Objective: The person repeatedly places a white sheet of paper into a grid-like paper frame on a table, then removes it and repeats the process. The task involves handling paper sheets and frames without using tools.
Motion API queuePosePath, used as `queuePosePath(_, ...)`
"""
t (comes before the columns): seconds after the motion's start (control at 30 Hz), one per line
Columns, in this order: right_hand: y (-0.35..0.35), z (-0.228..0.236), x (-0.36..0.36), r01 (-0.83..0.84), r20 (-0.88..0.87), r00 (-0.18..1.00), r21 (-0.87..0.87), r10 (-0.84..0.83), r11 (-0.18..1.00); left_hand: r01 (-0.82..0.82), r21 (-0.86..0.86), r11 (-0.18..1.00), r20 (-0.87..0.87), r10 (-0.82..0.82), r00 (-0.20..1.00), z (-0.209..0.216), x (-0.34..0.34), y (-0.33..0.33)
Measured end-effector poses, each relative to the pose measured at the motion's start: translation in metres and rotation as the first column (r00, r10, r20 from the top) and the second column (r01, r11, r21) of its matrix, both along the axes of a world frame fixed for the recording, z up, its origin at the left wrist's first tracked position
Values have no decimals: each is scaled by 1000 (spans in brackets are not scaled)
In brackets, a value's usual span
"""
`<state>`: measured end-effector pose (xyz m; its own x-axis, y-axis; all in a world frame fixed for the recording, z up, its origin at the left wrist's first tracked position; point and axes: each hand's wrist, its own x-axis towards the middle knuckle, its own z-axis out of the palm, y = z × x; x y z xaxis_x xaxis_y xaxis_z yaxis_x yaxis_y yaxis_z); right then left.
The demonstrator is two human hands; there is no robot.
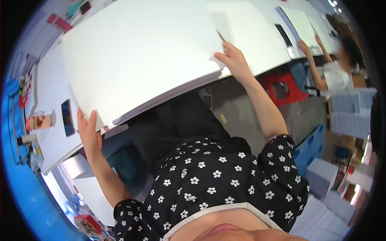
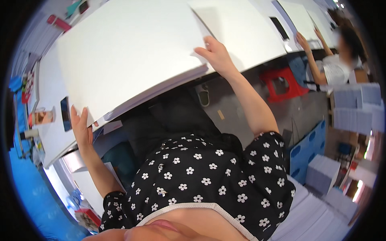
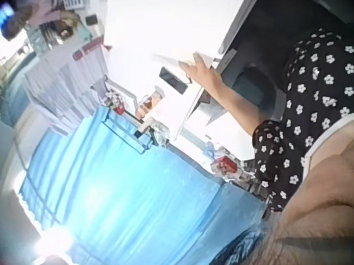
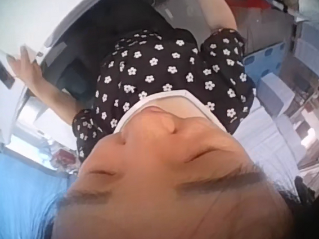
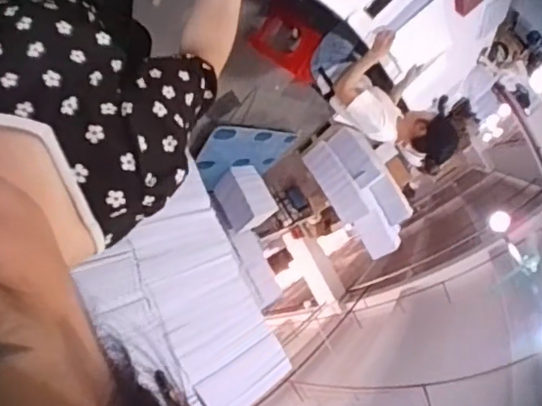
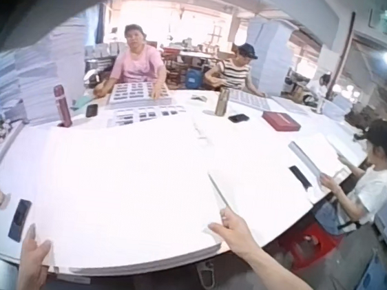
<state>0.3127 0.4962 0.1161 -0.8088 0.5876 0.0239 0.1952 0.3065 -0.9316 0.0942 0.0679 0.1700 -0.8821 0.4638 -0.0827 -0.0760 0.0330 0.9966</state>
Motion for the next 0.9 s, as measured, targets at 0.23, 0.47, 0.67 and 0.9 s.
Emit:
queuePosePath(0.23,13,-29,13,-46,-23,999,116,49,992,-59,21,998,-2,59,998,-26,10,8)
queuePosePath(0.47,22,-50,28,-84,64,995,18,83,996,-53,13,999,24,52,998,-36,15,18)
queuePosePath(0.67,16,-41,26,-79,119,990,2,78,997,-31,2,1000,36,31,999,-39,11,18)
queuePosePath(0.9,19,-47,26,-89,111,990,17,86,996,-18,-3,1000,36,18,999,-43,11,19)
